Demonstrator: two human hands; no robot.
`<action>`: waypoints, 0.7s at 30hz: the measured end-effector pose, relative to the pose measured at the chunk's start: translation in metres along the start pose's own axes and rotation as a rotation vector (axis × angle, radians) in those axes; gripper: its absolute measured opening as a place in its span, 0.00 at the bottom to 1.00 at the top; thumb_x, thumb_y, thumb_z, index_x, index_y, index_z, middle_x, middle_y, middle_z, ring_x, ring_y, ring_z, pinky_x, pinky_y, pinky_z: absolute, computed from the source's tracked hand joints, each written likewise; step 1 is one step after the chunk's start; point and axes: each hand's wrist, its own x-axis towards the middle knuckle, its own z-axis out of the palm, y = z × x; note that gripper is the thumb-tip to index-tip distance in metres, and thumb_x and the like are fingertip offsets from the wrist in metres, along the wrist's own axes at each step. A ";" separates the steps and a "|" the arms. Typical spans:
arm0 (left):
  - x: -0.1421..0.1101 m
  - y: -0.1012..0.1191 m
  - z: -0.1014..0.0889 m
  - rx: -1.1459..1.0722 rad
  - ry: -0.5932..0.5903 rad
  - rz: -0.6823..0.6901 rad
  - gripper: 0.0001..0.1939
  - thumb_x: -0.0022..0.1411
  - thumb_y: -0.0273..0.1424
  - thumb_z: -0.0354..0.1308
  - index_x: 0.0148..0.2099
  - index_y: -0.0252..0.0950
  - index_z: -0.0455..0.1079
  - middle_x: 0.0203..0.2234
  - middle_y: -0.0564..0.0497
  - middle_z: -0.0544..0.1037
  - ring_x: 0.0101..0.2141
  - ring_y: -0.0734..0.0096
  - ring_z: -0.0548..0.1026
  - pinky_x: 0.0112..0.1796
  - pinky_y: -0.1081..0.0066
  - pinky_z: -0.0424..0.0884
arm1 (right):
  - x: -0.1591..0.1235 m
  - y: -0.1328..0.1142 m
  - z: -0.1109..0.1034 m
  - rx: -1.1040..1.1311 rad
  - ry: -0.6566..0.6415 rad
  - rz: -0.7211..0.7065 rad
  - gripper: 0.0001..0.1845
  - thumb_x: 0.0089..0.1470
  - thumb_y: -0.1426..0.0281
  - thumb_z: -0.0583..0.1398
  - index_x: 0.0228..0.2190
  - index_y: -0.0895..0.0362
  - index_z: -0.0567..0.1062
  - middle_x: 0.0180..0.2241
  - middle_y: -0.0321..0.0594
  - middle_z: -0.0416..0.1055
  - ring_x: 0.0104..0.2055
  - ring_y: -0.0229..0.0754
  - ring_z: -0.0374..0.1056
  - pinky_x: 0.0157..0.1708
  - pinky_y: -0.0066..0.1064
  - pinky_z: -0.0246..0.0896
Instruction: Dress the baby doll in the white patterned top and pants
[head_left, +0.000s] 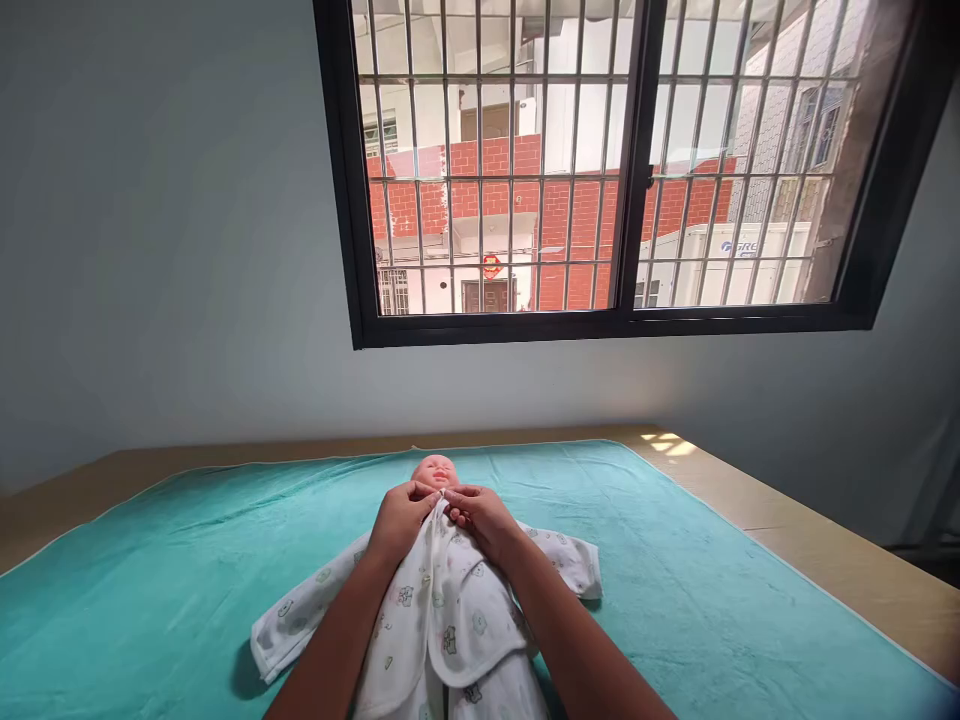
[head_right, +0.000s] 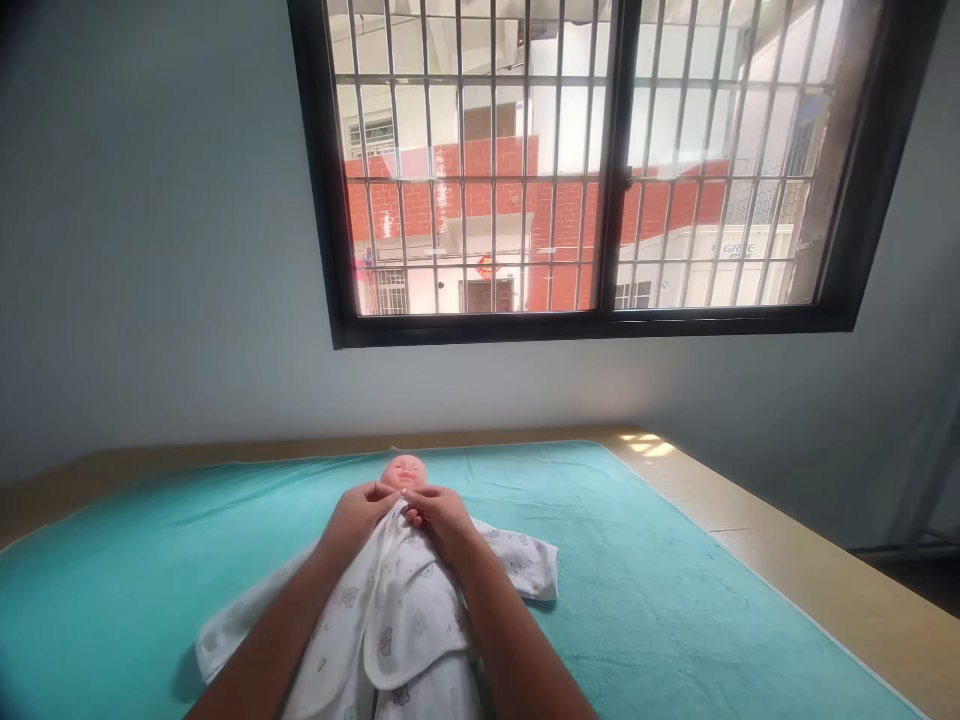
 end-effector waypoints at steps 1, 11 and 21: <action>0.000 0.000 0.000 -0.015 -0.009 -0.003 0.13 0.45 0.40 0.64 0.28 0.34 0.74 0.27 0.46 0.82 0.33 0.61 0.78 0.37 0.66 0.71 | -0.001 -0.001 0.000 0.005 -0.010 0.004 0.19 0.38 0.66 0.74 0.30 0.66 0.79 0.21 0.35 0.68 0.22 0.27 0.61 0.24 0.18 0.58; 0.005 -0.005 0.001 -0.060 0.009 -0.034 0.09 0.45 0.35 0.65 0.28 0.35 0.74 0.27 0.48 0.82 0.32 0.64 0.77 0.34 0.69 0.70 | 0.001 -0.002 0.000 -0.025 0.017 0.004 0.12 0.38 0.73 0.69 0.28 0.63 0.76 0.23 0.36 0.70 0.19 0.26 0.58 0.14 0.17 0.45; 0.003 -0.003 0.001 -0.006 0.053 -0.026 0.08 0.46 0.34 0.64 0.28 0.34 0.75 0.27 0.49 0.81 0.30 0.65 0.77 0.33 0.70 0.69 | -0.003 -0.006 0.003 -0.151 0.014 -0.009 0.13 0.39 0.72 0.67 0.31 0.62 0.75 0.21 0.32 0.67 0.18 0.26 0.54 0.15 0.19 0.40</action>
